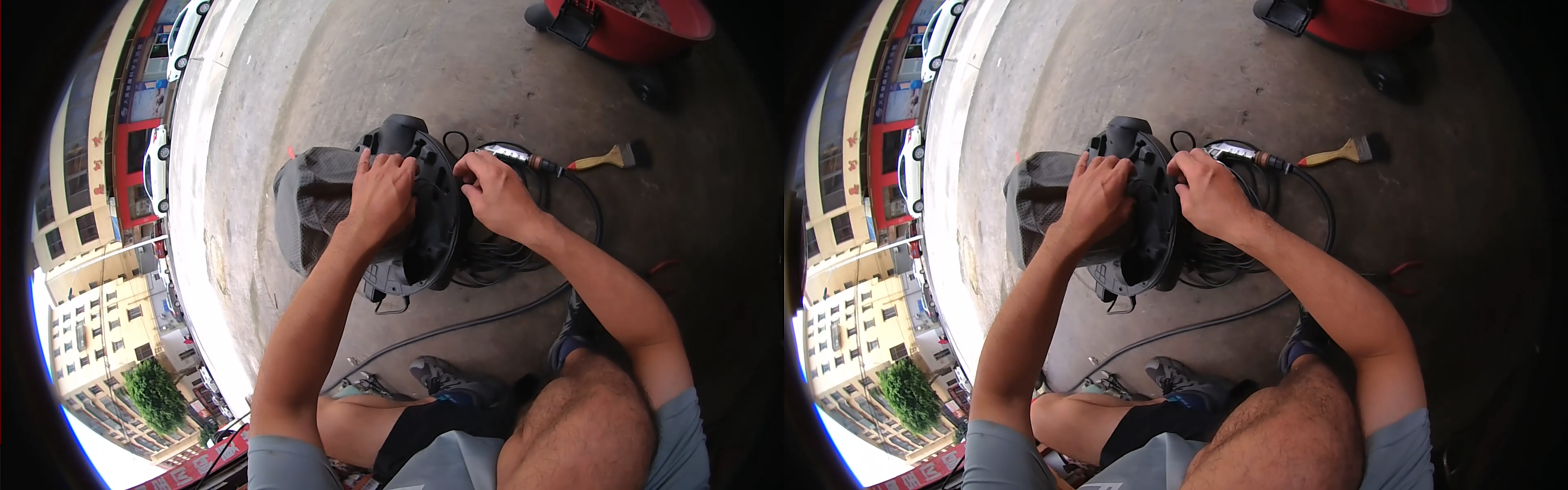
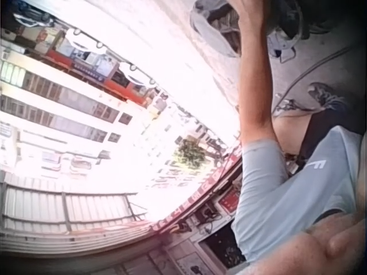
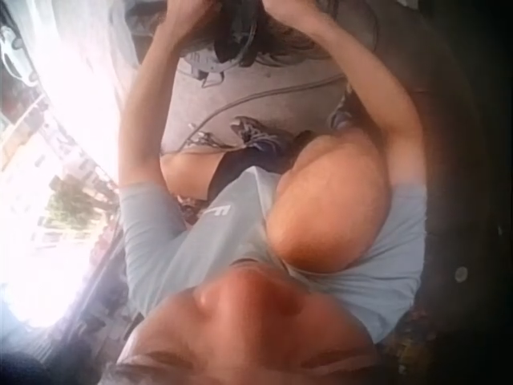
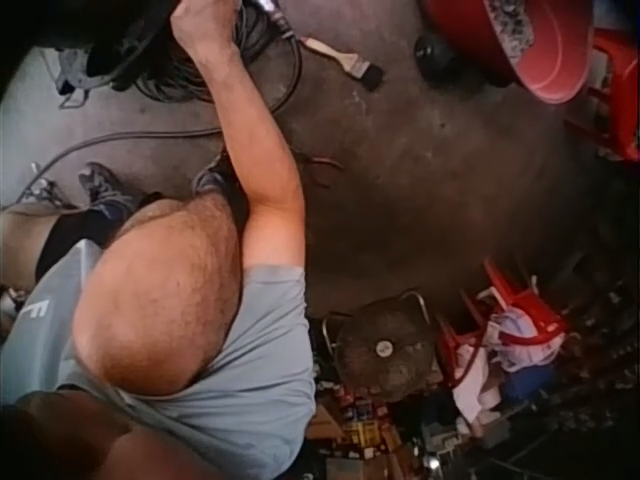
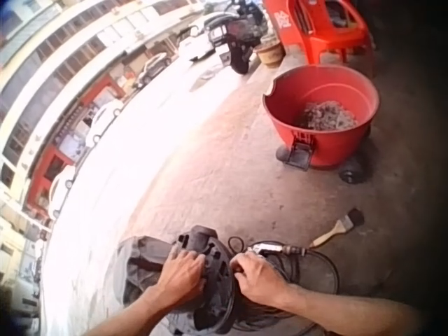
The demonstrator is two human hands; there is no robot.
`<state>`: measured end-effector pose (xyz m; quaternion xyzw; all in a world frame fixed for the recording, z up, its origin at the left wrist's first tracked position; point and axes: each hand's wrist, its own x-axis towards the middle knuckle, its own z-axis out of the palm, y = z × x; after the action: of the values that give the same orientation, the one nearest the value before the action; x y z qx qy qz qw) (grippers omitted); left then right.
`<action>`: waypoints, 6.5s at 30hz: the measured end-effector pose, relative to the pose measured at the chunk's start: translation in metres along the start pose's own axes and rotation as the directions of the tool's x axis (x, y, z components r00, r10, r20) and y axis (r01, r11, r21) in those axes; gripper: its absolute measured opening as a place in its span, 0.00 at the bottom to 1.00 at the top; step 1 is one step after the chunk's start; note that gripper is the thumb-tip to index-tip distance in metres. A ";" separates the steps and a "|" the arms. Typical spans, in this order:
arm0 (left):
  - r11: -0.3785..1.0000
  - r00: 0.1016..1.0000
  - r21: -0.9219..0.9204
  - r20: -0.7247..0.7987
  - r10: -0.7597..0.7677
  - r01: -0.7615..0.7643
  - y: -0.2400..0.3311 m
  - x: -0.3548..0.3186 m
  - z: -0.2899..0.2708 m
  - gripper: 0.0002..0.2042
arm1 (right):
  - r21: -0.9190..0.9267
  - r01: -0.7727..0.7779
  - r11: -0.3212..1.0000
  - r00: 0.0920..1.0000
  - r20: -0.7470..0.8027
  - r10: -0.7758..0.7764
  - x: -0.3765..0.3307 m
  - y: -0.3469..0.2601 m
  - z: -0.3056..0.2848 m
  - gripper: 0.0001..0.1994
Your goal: Assembling the filter and motor housing of an industrial wet/dry vacuum cleaner.
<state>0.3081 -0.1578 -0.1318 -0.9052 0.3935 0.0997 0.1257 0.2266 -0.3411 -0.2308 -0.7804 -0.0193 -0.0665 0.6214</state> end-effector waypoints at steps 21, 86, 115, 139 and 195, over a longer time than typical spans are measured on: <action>0.988 0.995 -0.149 -0.081 -0.062 0.049 0.064 -0.049 0.029 0.06 | 0.024 -0.124 0.992 0.992 0.020 0.124 -0.031 0.012 -0.006 0.06; 0.927 0.966 -0.303 -0.059 -0.251 0.222 0.090 -0.036 0.053 0.37 | -0.708 0.015 0.706 0.950 0.230 0.210 0.006 0.090 -0.050 0.15; 0.831 0.928 -0.532 -0.202 -0.313 0.164 0.106 -0.059 0.076 0.32 | -0.122 -0.171 0.978 0.946 0.258 0.198 0.057 -0.004 -0.059 0.13; 0.806 0.898 -0.573 -0.264 -0.352 0.147 0.113 -0.060 0.080 0.29 | -0.097 -0.194 0.976 0.827 0.519 0.216 0.010 -0.033 -0.098 0.20; 0.918 0.996 -0.394 0.059 0.071 -0.042 0.114 -0.258 -0.013 0.15 | -0.412 -0.326 0.851 0.788 0.379 0.485 -0.020 -0.131 -0.001 0.07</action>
<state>0.0525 -0.0595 -0.0646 -0.8961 0.3867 0.2127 -0.0467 0.1922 -0.3109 -0.1064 -0.8492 0.0126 0.2592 0.4600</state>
